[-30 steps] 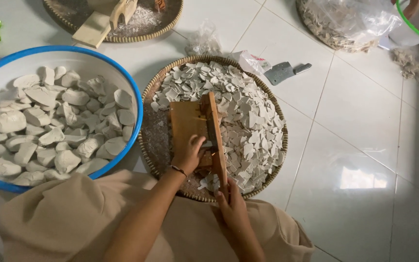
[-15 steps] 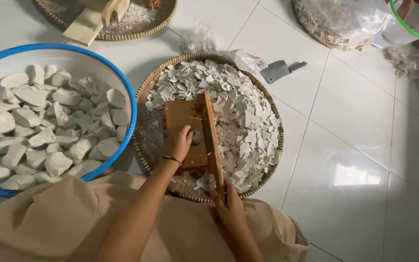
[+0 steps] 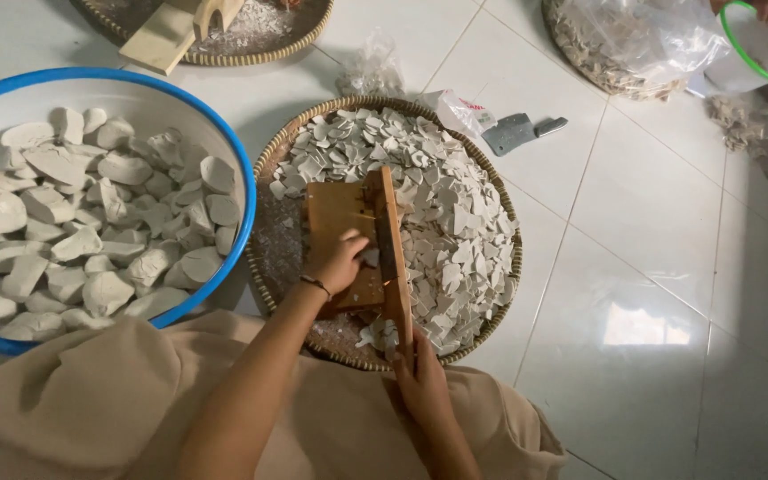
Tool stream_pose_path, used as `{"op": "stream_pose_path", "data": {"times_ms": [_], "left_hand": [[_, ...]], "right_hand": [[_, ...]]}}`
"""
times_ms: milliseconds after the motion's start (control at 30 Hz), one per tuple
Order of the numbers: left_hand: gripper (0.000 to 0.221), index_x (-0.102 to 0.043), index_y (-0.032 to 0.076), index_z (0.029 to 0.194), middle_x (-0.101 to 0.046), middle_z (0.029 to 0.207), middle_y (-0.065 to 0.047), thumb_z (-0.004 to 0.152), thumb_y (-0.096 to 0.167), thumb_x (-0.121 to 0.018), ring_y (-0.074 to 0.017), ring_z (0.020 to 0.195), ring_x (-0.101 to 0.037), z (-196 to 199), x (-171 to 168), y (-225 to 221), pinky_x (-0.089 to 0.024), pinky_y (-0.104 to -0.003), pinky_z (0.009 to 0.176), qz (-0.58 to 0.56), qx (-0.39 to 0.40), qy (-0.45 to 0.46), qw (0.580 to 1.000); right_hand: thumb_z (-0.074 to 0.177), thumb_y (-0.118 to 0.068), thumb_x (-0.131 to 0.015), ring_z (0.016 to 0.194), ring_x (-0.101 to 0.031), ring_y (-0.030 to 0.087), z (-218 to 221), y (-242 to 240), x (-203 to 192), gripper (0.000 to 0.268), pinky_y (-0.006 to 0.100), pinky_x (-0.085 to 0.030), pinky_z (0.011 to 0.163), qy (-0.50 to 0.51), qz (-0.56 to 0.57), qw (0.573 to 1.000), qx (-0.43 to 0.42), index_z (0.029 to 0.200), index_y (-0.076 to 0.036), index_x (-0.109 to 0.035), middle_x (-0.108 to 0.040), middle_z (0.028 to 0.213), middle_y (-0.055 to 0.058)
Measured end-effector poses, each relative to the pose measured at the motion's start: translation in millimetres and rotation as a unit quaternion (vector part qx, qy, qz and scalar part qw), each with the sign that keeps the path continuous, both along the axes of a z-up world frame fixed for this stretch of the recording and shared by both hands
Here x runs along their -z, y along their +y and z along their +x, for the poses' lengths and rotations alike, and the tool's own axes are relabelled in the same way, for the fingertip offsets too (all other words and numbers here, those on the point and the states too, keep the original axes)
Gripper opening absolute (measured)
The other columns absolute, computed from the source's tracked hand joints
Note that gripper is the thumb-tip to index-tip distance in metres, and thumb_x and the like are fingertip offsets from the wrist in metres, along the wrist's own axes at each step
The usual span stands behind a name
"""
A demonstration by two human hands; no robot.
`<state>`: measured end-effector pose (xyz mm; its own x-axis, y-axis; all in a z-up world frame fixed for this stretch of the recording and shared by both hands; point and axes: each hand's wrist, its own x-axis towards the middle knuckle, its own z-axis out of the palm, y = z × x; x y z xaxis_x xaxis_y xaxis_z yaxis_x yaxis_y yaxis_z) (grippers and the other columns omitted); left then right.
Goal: Slicing chunks of white food into thin pieces using a manual wooden slicer on the floor.
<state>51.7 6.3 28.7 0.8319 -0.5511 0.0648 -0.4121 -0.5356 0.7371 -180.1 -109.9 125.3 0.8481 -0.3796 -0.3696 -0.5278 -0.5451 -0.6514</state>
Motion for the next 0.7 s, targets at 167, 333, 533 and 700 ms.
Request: {"op": "stream_pose_path", "data": {"times_ms": [167,333,533,700], "left_hand": [[0.060,-0.055,0.010,0.133,-0.046,0.139,-0.024,0.082,-0.020,-0.056,-0.0381,0.118,-0.056,12,17,2,-0.056,-0.047,0.099,-0.126,0.012,-0.059,0.990],[0.048,-0.057,0.000,0.132,-0.059,0.135,-0.018,0.086,-0.012,-0.063,-0.0351,0.123,-0.060,-15,25,-17,-0.052,-0.046,0.106,-0.137,-0.079,-0.060,0.986],[0.054,-0.058,0.006,0.140,-0.068,0.125,-0.017,0.088,-0.004,-0.059,-0.0330,0.098,-0.070,-3,-4,-5,-0.062,-0.041,0.074,-0.049,-0.026,0.066,0.996],[0.053,-0.056,0.007,0.134,-0.049,0.142,-0.023,0.085,-0.014,-0.059,-0.0270,0.080,-0.067,-15,-4,-8,-0.059,-0.035,0.060,-0.018,-0.001,0.039,0.999]], "right_hand": [[0.094,-0.029,-0.050,0.107,-0.067,0.027,0,-5,11,0.046,0.044,-0.052,0.084,-0.010,-0.011,1.000,-0.015,0.139,-0.019,-0.044,-0.067,0.126,0.006],[0.093,-0.024,-0.049,0.112,-0.066,0.026,-1,-4,11,0.051,0.046,-0.055,0.088,-0.008,-0.011,1.000,-0.009,0.143,-0.016,-0.041,-0.067,0.127,0.006],[0.097,-0.021,-0.040,0.110,-0.061,0.026,10,22,-43,0.053,0.042,-0.049,0.088,0.058,0.044,0.997,0.034,0.150,-0.017,-0.035,-0.063,0.128,0.009],[0.097,-0.023,-0.041,0.113,-0.062,0.032,6,14,-16,0.053,0.046,-0.050,0.090,0.021,0.022,1.000,-0.003,0.149,-0.012,-0.033,-0.061,0.133,0.015]]}}
